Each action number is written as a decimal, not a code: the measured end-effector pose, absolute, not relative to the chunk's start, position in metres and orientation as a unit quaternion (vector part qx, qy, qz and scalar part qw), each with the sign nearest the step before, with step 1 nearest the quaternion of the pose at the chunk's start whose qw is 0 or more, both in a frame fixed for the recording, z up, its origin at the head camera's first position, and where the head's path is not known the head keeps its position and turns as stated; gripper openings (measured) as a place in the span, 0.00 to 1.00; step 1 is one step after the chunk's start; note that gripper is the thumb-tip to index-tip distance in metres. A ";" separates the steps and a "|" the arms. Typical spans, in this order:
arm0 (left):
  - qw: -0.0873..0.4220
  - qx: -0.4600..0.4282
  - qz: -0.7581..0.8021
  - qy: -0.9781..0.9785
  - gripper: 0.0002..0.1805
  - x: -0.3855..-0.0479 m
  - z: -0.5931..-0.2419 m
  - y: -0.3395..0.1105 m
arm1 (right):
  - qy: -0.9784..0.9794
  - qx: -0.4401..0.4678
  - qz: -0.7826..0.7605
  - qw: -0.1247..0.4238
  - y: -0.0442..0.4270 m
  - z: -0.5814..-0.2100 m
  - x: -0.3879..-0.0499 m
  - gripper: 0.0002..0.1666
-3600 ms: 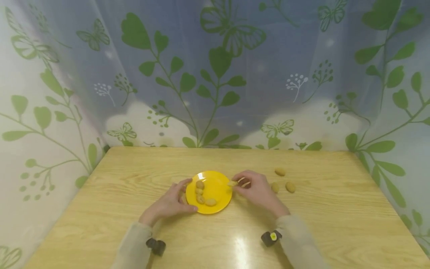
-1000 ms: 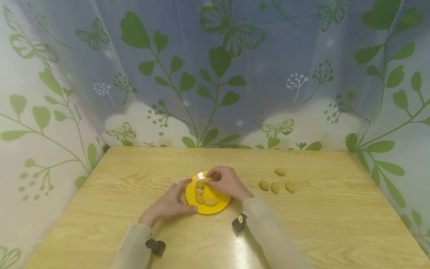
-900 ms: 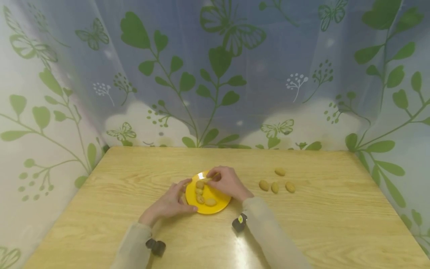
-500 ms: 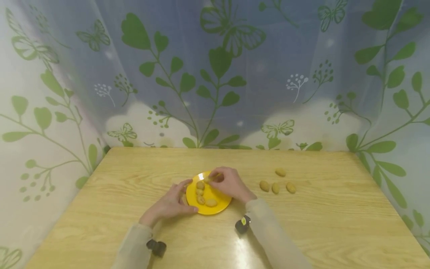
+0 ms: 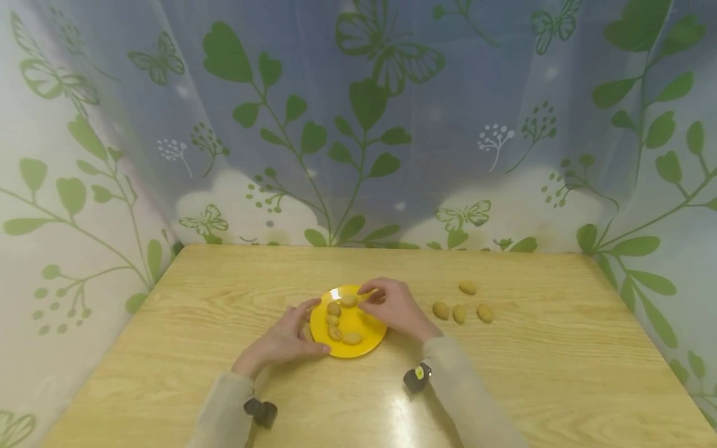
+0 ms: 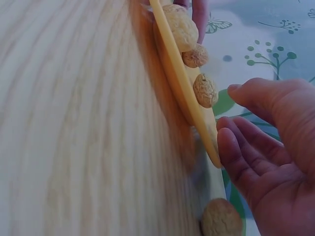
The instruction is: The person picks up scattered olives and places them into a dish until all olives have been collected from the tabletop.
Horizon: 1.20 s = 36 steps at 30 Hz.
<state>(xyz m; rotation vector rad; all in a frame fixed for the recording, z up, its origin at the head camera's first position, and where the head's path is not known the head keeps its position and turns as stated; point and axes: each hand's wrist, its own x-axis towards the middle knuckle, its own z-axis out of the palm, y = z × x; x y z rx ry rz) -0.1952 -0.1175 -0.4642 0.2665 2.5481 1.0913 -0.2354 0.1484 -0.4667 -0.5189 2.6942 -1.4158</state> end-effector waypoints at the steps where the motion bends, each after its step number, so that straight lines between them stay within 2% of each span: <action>1: 0.178 0.095 0.385 0.901 0.56 -0.195 -0.464 -0.117 | 0.873 -0.167 -0.457 0.027 0.150 -0.466 -0.235 0.12; 21: 0.174 0.101 0.385 0.901 0.56 -0.194 -0.463 -0.117 | 0.866 -0.151 -0.476 0.017 0.185 -0.457 -0.222 0.16; 28: 0.172 0.103 0.383 0.902 0.55 -0.193 -0.461 -0.117 | 0.873 -0.152 -0.462 -0.014 0.196 -0.461 -0.219 0.16; 36: 0.171 0.102 0.384 0.901 0.55 -0.194 -0.461 -0.117 | 0.878 -0.147 -0.455 -0.022 0.208 -0.462 -0.211 0.17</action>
